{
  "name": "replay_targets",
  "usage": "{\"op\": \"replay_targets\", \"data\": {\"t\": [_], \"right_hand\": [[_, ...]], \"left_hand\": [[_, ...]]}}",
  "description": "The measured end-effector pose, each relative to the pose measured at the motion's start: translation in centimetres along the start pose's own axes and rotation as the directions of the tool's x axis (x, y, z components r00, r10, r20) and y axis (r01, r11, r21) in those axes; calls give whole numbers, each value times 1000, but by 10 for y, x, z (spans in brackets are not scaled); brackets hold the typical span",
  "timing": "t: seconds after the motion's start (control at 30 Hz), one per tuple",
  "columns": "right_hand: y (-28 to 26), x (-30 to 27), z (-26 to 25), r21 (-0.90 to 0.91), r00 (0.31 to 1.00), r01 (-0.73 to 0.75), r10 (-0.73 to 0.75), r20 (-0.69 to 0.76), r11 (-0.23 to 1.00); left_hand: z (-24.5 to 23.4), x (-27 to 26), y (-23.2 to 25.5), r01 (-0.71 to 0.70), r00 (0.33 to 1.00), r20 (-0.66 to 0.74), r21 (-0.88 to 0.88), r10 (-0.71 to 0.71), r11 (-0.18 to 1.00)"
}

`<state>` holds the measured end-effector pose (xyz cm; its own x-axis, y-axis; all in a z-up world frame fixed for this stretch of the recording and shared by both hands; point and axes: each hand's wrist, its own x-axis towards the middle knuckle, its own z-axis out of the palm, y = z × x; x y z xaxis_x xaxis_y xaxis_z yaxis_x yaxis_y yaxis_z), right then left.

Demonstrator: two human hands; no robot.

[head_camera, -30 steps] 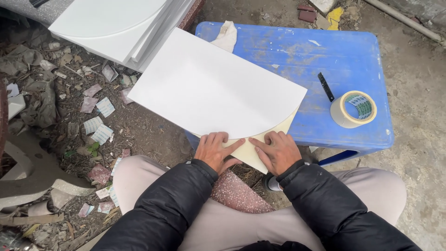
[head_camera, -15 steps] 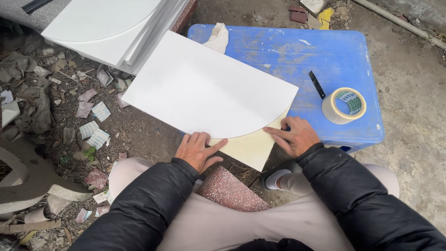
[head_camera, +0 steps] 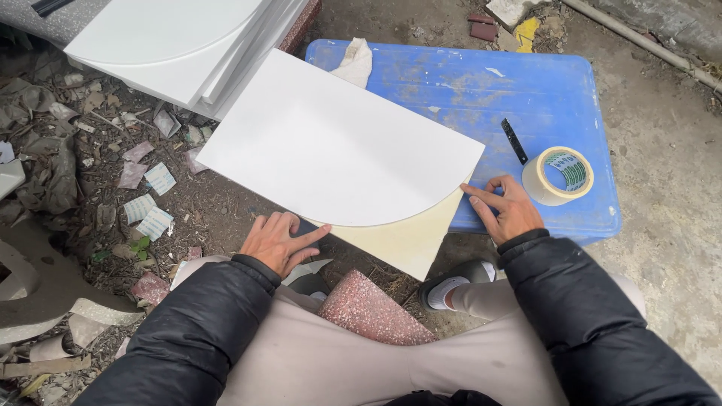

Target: Cutting a curved line into the protective film of a wooden panel using a utility knife, peeling the film, and applying tape to the surface.

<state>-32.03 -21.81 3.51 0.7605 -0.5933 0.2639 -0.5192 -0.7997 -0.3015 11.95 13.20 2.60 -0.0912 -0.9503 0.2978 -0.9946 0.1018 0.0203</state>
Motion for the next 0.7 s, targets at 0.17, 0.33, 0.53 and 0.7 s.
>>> {"op": "replay_targets", "data": {"t": [0.17,0.33,0.53,0.7], "right_hand": [[-11,-24,32,-164,996,-87,80,-48,983],[-136,-55,46,261,932,-340,360,-33,904],[-202,-81,47,637,771,-566,610,185,523],[-236,-74,36,715,768,-591,530,359,373]], "left_hand": [[9,-12,1,22,1000,-12,-8,-23,1000],[20,19,99,508,632,11,-761,-775,404],[24,82,196,335,373,577,-814,-727,-474],[-9,99,226,358,446,661,-750,-604,-556]]}}
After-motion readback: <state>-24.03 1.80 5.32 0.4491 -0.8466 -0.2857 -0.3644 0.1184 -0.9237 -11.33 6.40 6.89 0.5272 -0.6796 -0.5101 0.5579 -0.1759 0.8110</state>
